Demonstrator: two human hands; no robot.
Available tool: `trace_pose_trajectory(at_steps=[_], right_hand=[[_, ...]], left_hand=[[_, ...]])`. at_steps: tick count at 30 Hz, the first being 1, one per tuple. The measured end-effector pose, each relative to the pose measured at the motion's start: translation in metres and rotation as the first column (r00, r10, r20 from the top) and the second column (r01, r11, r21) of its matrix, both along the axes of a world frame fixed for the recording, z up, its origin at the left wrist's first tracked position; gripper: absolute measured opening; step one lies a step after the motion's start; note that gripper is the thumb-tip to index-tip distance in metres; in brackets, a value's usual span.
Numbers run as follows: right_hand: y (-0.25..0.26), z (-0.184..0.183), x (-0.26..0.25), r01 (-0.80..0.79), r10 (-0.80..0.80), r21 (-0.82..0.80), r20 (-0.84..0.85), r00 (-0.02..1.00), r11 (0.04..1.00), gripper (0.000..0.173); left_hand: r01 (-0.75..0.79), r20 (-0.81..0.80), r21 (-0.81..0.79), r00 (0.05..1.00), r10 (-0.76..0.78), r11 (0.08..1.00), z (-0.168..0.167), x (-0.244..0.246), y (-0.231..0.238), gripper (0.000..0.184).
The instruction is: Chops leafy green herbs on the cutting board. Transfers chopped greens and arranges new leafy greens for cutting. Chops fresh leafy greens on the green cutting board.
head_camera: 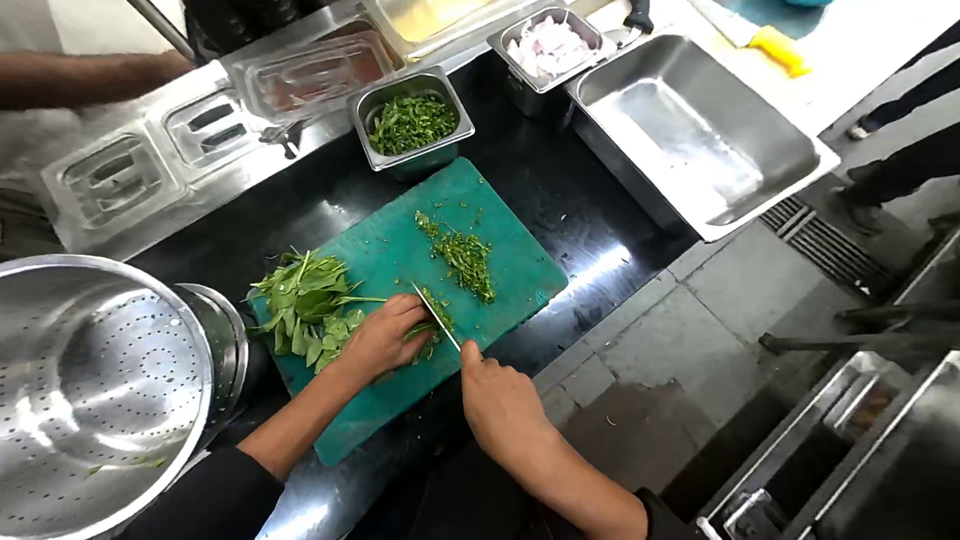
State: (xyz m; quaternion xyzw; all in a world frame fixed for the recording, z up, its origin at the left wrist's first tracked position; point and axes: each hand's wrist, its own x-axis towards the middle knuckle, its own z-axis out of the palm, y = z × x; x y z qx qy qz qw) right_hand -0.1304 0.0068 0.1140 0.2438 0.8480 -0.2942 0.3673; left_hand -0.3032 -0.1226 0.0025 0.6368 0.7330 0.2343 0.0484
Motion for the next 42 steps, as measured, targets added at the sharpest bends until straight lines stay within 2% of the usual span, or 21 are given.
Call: trace_pose_trajectory(at_steps=[7,9,12,13,17,18,22,27,31,36,40,42], right_hand=[[0.003,0.018,0.012,0.001,-0.001,-0.01,-0.014,1.0,1.0,0.031],[0.003,0.001,0.004,0.013,-0.014,-0.009,-0.053,0.998,1.0,0.031],[0.003,-0.044,-0.014,0.072,-0.071,0.006,-0.145,0.987,0.997,0.031],[0.005,-0.043,-0.014,0.059,-0.056,0.013,-0.137,0.989,0.998,0.032],[0.006,-0.003,0.004,-0.005,0.005,0.008,-0.035,0.999,1.0,0.036],[0.005,-0.003,0.003,-0.004,0.004,0.011,-0.015,1.0,1.0,0.035],[0.003,-0.042,-0.018,0.014,-0.011,0.045,-0.067,0.998,0.999,0.033],[0.004,-0.004,-0.004,-0.036,0.035,0.045,0.02,0.999,0.998,0.032],[-0.001,-0.038,-0.021,-0.023,0.023,0.064,-0.003,1.0,0.998,0.034],[0.001,-0.001,-0.001,-0.04,0.038,0.051,0.035,0.999,0.998,0.037],[-0.004,-0.041,-0.02,-0.011,0.011,0.07,-0.005,1.0,0.997,0.032],[-0.001,-0.032,-0.017,-0.031,0.032,0.089,0.0,1.0,0.996,0.034]], left_hand=[[-0.023,0.003,0.017,1.0,0.023,1.0,0.0,0.0,0.001,0.023],[-0.019,0.013,0.023,1.0,0.019,1.0,-0.001,-0.002,0.002,0.021],[-0.015,0.035,0.022,0.999,0.014,1.0,-0.003,-0.003,-0.001,0.019],[-0.015,0.04,0.028,0.999,0.014,0.999,-0.003,-0.003,-0.001,0.019],[-0.031,0.062,0.077,0.998,0.027,0.997,-0.004,-0.002,-0.003,0.017],[-0.032,0.071,0.088,0.997,0.026,0.996,-0.006,-0.002,-0.003,0.016],[-0.031,0.11,0.071,0.994,0.023,0.997,-0.011,-0.004,-0.006,0.018],[-0.042,0.127,0.139,0.992,0.025,0.989,-0.015,-0.004,-0.008,0.014],[-0.054,0.132,0.149,0.991,0.035,0.987,-0.018,-0.001,-0.009,0.016],[-0.049,0.147,0.18,0.989,0.023,0.982,-0.017,-0.001,-0.008,0.014],[-0.057,0.176,0.153,0.984,0.029,0.987,-0.016,-0.001,-0.009,0.013],[-0.061,0.179,0.145,0.983,0.034,0.988,-0.015,0.0,-0.009,0.014]])
